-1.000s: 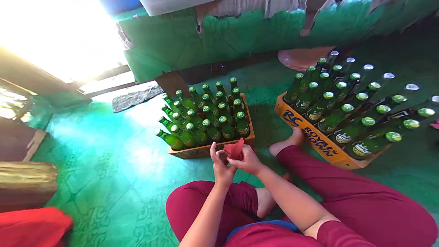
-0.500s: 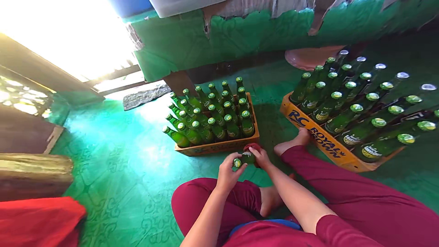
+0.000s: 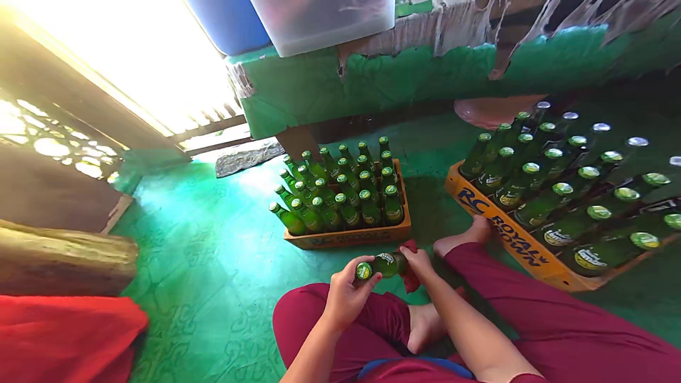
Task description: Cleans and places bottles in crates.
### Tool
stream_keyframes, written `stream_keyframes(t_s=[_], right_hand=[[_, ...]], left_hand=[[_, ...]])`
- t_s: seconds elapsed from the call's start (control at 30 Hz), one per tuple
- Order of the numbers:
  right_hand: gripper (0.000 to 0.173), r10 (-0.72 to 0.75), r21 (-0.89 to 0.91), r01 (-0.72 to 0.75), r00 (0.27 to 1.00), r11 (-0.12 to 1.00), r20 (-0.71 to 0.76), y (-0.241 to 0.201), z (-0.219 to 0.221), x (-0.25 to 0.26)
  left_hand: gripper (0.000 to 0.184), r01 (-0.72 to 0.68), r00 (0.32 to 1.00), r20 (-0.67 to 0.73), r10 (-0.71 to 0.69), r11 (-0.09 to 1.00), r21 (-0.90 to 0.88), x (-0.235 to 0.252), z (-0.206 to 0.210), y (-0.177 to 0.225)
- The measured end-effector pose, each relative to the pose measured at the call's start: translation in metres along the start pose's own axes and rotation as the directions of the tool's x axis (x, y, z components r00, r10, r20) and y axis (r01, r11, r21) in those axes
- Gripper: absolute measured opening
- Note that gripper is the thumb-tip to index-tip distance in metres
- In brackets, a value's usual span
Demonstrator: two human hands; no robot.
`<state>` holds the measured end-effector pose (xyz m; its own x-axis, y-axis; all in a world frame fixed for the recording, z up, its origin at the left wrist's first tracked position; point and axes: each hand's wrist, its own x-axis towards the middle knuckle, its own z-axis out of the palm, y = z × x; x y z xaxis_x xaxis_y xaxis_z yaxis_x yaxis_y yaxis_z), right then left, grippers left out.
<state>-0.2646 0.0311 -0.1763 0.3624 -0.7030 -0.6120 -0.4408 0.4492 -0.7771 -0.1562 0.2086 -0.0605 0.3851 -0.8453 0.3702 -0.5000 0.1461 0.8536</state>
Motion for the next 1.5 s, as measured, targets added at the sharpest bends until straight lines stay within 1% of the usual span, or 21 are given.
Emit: stream_keyframes(t_s=[0.03, 0.1, 0.17, 0.2, 0.27, 0.37, 0.43, 0.5, 0.57, 0.77, 0.9, 0.97, 1.03, 1.1, 1.17, 1.2, 1.27, 1.33, 1.4, 1.47, 1.5], right_hand=[[0.044, -0.001, 0.039, 0.002, 1.0, 0.999, -0.015, 0.002, 0.001, 0.002], [0.042, 0.003, 0.201, 0.002, 1.0, 0.98, -0.027, 0.011, 0.0, 0.005], [0.044, 0.01, 0.289, 0.007, 0.998, 0.957, -0.058, 0.027, -0.002, 0.009], [0.049, 0.013, 0.287, 0.009, 0.997, 0.958, -0.077, 0.038, -0.006, 0.013], [0.059, -0.003, 0.297, 0.023, 0.998, 0.955, -0.07, 0.053, -0.01, 0.02], [0.062, -0.028, 0.229, 0.043, 0.997, 0.973, -0.068, 0.053, -0.007, 0.021], [0.061, -0.039, 0.17, 0.052, 0.996, 0.984, -0.082, 0.052, -0.005, 0.02], [0.06, -0.056, 0.135, 0.068, 0.995, 0.988, -0.087, 0.052, -0.006, 0.021], [0.059, -0.067, 0.108, 0.076, 0.994, 0.991, -0.089, 0.051, -0.007, 0.021], [0.06, -0.052, 0.1, 0.059, 0.996, 0.993, -0.078, 0.049, -0.009, 0.02], [0.058, -0.05, 0.135, 0.057, 0.997, 0.989, -0.056, 0.05, -0.01, 0.02], [0.058, -0.066, 0.136, 0.073, 0.996, 0.988, -0.057, 0.054, -0.009, 0.022], [0.058, -0.085, 0.136, 0.091, 0.995, 0.987, -0.048, 0.059, -0.01, 0.026], [0.058, -0.086, 0.142, 0.09, 0.996, 0.986, -0.035, 0.06, -0.011, 0.027], [0.056, -0.106, 0.154, 0.109, 0.994, 0.982, -0.03, 0.061, -0.01, 0.027], [0.055, -0.11, 0.158, 0.115, 0.993, 0.981, -0.035, 0.06, -0.01, 0.027], [0.053, -0.11, 0.159, 0.116, 0.993, 0.98, -0.044, 0.059, -0.009, 0.025], [0.051, -0.103, 0.154, 0.108, 0.994, 0.982, -0.042, 0.057, -0.009, 0.023], [0.05, -0.084, 0.139, 0.091, 0.995, 0.986, -0.054, 0.055, -0.009, 0.022], [0.05, -0.084, 0.13, 0.09, 0.995, 0.987, -0.055, 0.056, -0.008, 0.021], [0.05, -0.088, 0.127, 0.095, 0.995, 0.987, -0.054, 0.057, -0.008, 0.021]], left_hand=[[0.033, 0.027, 0.999, -0.032, -0.027, 1.0, -0.006, -0.001, -0.005, 0.003], [0.032, 0.122, 0.984, -0.119, -0.131, 0.989, -0.081, 0.002, -0.022, 0.013], [0.03, 0.146, 0.96, -0.217, -0.179, 0.976, -0.16, 0.011, -0.048, 0.029], [0.028, 0.111, 0.951, -0.268, -0.153, 0.98, -0.164, 0.018, -0.061, 0.037], [0.025, 0.034, 0.927, -0.37, -0.065, 0.995, -0.09, 0.036, -0.089, 0.052], [0.028, -0.065, 0.871, -0.485, 0.08, 0.997, 0.048, 0.068, -0.12, 0.055], [0.036, -0.054, 0.842, -0.529, 0.101, 0.993, 0.103, 0.096, -0.13, 0.05], [0.043, 0.007, 0.847, -0.525, 0.08, 0.987, 0.161, 0.125, -0.135, 0.038], [0.043, 0.085, 0.855, -0.518, 0.03, 0.977, 0.196, 0.153, -0.137, 0.021], [0.04, 0.368, 0.847, -0.457, -0.271, 0.92, 0.136, 0.209, -0.129, -0.035], [0.045, 0.562, 0.798, -0.389, -0.461, 0.802, 0.201, 0.234, -0.114, -0.073], [0.047, 0.657, 0.742, -0.39, -0.546, 0.707, 0.262, 0.244, -0.107, -0.091], [0.046, 0.719, 0.694, -0.37, -0.617, 0.587, 0.372, 0.251, -0.099, -0.094], [0.043, 0.71, 0.672, -0.296, -0.679, 0.476, 0.519, 0.258, -0.093, -0.094], [0.045, 0.644, 0.67, -0.208, -0.713, 0.418, 0.641, 0.271, -0.089, -0.095], [0.048, 0.611, 0.694, -0.191, -0.694, 0.429, 0.665, 0.279, -0.087, -0.095], [0.059, 0.555, 0.767, -0.175, -0.617, 0.502, 0.663, 0.294, -0.086, -0.099], [0.064, 0.553, 0.793, -0.172, -0.585, 0.571, 0.607, 0.306, -0.086, -0.113], [0.056, 0.563, 0.792, -0.151, -0.591, 0.611, 0.556, 0.312, -0.084, -0.13], [0.042, 0.553, 0.796, -0.153, -0.586, 0.6, 0.578, 0.312, -0.082, -0.135], [0.04, 0.558, 0.792, -0.167, -0.587, 0.586, 0.587, 0.312, -0.082, -0.133]])
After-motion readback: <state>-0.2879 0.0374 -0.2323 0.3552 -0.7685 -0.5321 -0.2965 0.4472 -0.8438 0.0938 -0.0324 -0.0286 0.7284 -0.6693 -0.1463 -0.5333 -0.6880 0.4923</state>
